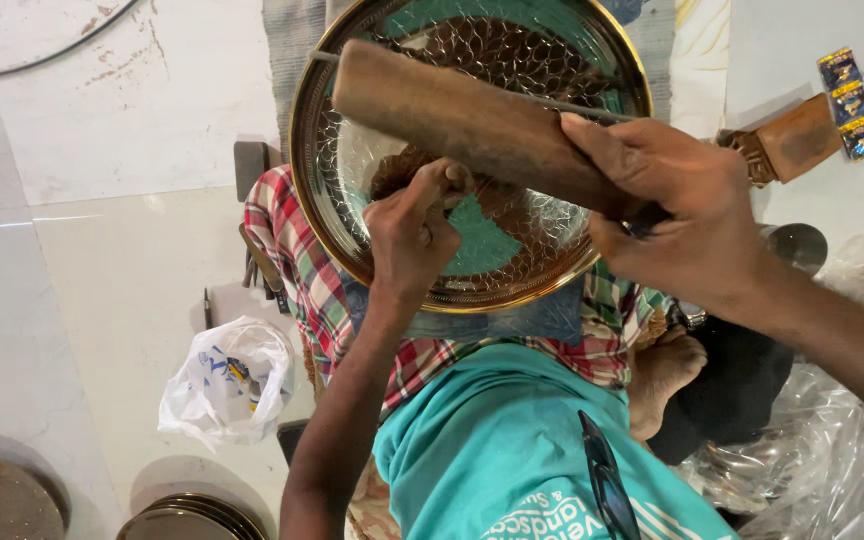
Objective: The person hammers a small metal piece placed on a large decorative brass plate using a wooden mallet. The person repeatedly strikes the metal piece while holding it in place with the other hand.
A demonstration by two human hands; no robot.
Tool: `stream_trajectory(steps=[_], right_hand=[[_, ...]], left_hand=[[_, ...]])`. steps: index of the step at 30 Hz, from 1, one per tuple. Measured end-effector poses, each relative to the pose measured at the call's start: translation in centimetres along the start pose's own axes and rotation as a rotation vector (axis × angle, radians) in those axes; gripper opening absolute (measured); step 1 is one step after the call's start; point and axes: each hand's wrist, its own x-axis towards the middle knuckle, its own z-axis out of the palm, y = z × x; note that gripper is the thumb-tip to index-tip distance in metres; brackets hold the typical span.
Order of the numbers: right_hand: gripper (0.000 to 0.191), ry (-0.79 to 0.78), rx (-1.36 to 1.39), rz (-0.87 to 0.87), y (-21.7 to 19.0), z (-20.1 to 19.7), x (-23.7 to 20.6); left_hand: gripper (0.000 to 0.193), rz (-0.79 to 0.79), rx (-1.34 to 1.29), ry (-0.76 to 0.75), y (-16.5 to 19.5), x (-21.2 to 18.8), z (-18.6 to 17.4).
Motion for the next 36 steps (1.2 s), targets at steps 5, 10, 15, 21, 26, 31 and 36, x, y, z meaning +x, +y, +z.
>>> stream_trajectory(steps=[5,10,15,21,26,31,36], right_hand=[[0.077,-0.109,-0.092,-0.037,-0.6,-0.3,1.0],[0.091,-0.376,-0.688,0.042,-1.9,-0.2,2.7],[0.087,-0.354,-0.517,0.032,-2.3,0.5,4.1],[0.08,-0.282,-0.395,-0.031,-2.9,0.3,4.8],[0.071,-0.305,-0.524,-0.231,-4.0,-0.8,6.3],[0.055,-0.242,-0.565,-0.316,-5.0,-0.3,7.6],[0.064,-0.459,-0.786,-0.308,-4.4,0.1,7.0]], left_hand=[[0.041,0.004,-0.008,0.07,-0.1,-0.6,0.8],[0.031,-0.035,-0.013,0.157,1.2,-1.4,1.3],[0.021,-0.292,0.054,0.412,3.5,-2.2,3.1],[0.026,-0.272,0.052,0.52,3.6,-2.4,4.1],[0.027,-0.276,0.035,0.51,3.6,-2.5,4.0],[0.033,-0.253,-0.016,0.465,4.0,-2.4,3.6],[0.025,-0.244,-0.02,0.373,3.4,-2.6,2.9]])
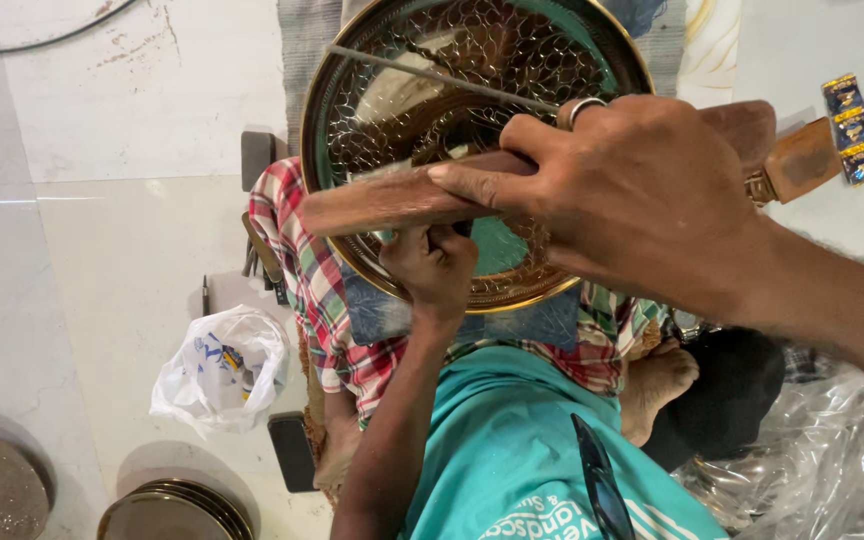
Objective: The person hammers a small metal piece placed on a large decorative brass plate using a wooden mallet. The person repeatedly strikes the metal piece while holding it in place with the other hand.
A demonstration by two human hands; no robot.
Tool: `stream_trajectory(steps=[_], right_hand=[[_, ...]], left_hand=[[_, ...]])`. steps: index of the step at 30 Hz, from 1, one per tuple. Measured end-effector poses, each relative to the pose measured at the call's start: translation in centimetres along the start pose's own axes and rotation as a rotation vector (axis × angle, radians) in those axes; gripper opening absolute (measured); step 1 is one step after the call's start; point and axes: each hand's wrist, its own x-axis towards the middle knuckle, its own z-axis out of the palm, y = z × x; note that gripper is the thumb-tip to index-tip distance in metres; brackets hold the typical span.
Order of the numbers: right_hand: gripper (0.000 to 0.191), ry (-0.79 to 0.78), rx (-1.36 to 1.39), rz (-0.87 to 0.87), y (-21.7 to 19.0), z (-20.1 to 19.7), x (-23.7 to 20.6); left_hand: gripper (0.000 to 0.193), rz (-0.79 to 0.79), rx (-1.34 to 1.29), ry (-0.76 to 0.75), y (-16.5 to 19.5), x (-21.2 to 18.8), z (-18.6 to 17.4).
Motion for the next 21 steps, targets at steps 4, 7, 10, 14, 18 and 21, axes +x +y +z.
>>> stream_trajectory(steps=[4,7,10,14,18,21], right_hand=[[0.076,0.233,0.284,0.08,-0.1,1.2,-1.2],[0.08,0.118,0.118,0.09,-0.1,2.1,-2.1],[0.073,0.241,0.291,0.188,-0.4,2.9,-2.6],[0.082,0.243,0.368,0.275,-0.5,3.5,-4.0],[0.078,0.378,0.686,0.41,-1.3,4.6,-6.1],[0.076,0.38,0.542,0.424,-2.4,6.1,-7.5]], left_hand=[[0.028,0.013,0.012,-0.057,-1.3,0.0,-0.4],[0.018,-0.019,0.084,-0.188,-2.3,0.6,-0.7],[0.029,0.081,-0.036,-0.267,-2.8,1.2,-1.3],[0.025,0.218,0.008,-0.42,-3.4,2.8,-1.8],[0.033,0.263,0.033,-0.581,-4.0,4.0,-2.2],[0.032,0.382,0.035,-0.699,-4.5,5.5,-2.2]])
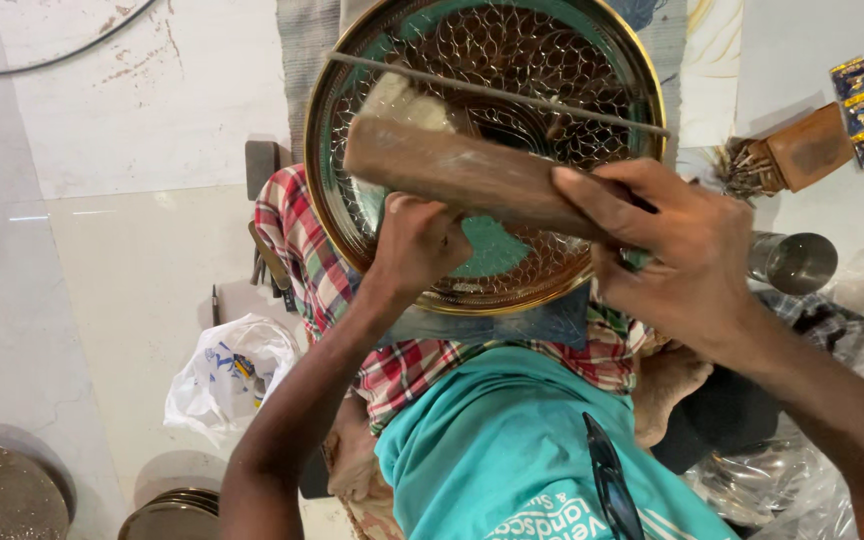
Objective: The person hammers a small metal piece placed on a large decorative brass plate using a wooden mallet. The person repeatedly strikes the metal piece while holding it in place with the other hand.
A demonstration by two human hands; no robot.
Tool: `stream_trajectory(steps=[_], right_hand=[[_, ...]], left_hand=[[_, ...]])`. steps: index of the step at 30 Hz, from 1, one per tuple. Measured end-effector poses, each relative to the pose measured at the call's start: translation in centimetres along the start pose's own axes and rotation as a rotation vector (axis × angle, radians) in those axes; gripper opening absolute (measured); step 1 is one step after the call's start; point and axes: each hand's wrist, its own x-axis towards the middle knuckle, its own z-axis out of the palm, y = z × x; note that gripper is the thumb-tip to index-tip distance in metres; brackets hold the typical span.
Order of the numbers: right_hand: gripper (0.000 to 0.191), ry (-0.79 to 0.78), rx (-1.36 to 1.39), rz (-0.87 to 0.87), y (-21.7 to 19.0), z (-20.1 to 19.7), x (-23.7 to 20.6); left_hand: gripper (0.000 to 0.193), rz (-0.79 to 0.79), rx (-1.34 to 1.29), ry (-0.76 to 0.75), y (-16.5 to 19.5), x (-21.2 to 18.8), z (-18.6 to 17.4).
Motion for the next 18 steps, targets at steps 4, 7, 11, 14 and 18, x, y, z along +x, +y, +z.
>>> stream_trajectory(steps=[4,7,11,14,18], right_hand=[[0.075,0.11,0.075,0.162,-0.3,1.5,-4.1],[0.066,0.382,0.267,0.261,-0.8,4.4,-6.8],[0.064,0.402,0.268,0.437,-2.4,7.4,-9.9],[0.068,0.374,0.168,0.528,-3.4,8.3,-11.1],[0.066,0.389,0.283,0.585,-3.2,7.8,-11.1]], left_hand=[[0.042,0.109,0.078,-0.213,-0.6,1.6,-0.7],[0.049,0.21,0.105,-0.266,-0.1,2.7,-1.0],[0.045,0.192,0.059,-0.343,0.6,3.9,-1.6],[0.038,0.048,-0.108,-0.113,1.6,3.3,-1.6],[0.031,-0.232,-0.4,0.386,4.1,0.5,0.5]])
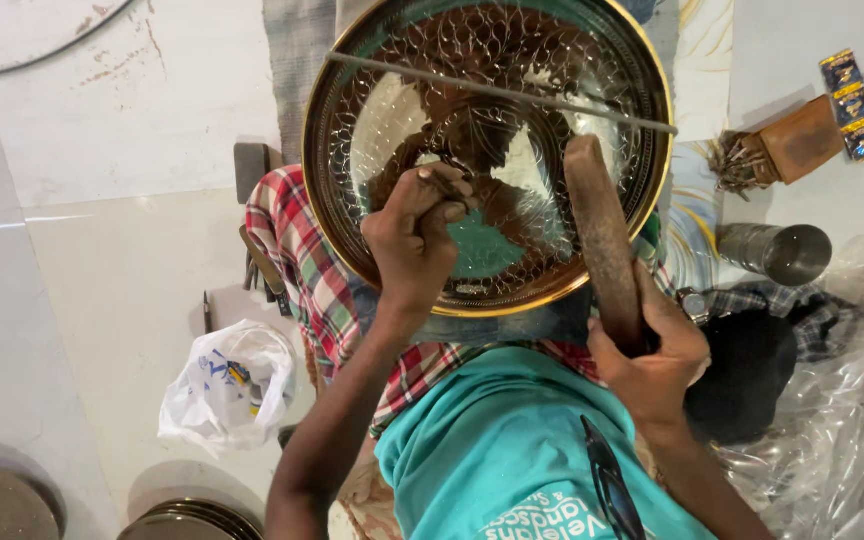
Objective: The person hammers a small metal piece placed on a large decorative brass plate using a wooden mallet. The person repeatedly strikes the metal piece while holding it in place with the other hand.
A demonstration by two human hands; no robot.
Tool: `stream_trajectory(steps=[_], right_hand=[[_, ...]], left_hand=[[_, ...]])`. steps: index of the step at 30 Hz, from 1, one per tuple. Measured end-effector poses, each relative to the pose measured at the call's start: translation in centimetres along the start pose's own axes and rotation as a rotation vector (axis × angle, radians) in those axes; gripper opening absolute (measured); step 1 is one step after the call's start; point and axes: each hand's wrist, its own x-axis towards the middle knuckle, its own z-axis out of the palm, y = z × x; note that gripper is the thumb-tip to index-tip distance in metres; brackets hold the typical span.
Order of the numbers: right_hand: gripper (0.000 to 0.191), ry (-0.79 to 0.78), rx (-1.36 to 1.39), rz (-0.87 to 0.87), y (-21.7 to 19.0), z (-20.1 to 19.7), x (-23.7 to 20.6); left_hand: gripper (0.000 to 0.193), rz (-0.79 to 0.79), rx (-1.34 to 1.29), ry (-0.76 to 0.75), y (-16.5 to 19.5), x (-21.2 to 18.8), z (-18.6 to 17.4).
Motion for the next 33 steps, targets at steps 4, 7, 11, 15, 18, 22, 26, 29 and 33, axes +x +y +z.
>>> stream_trajectory(steps=[4,7,11,15,18,22,26,29,33], right_hand=[[0.062,-0.13,0.136,0.026,-0.2,-0.9,3.1],[0.064,-0.244,0.127,-0.141,-1.7,-1.6,6.5],[0.073,-0.376,-0.076,-0.423,-5.8,-2.7,11.0],[0.094,-0.587,-0.786,-0.823,-8.7,-2.8,15.2],[0.082,-0.544,-0.486,-0.77,-9.9,-1.8,16.3],[0.084,-0.638,-0.743,-0.912,-12.0,-1.9,16.9],[0.081,-0.678,-0.83,-1.026,-14.3,-1.6,17.5],[0.071,-0.594,-0.68,-1.079,-14.8,-0.6,17.7],[0.069,-0.536,-0.498,-1.081,-13.6,-0.3,17.6]], left_hand=[[0.031,0.032,0.152,0.08,-0.2,-1.4,1.0],[0.027,0.001,0.195,0.096,-0.4,-1.5,1.2],[0.037,0.091,0.255,0.097,-1.0,-1.9,1.1],[0.038,0.046,0.39,0.09,-1.9,-2.6,1.2],[0.037,0.021,0.379,0.191,-1.9,-3.1,2.0],[0.038,-0.036,0.386,0.384,-0.6,-3.8,3.7],[0.036,-0.017,0.315,0.443,0.4,-3.8,4.5],[0.034,0.008,0.39,0.477,0.8,-3.7,4.6],[0.034,-0.077,0.384,0.485,0.9,-3.7,4.7]])
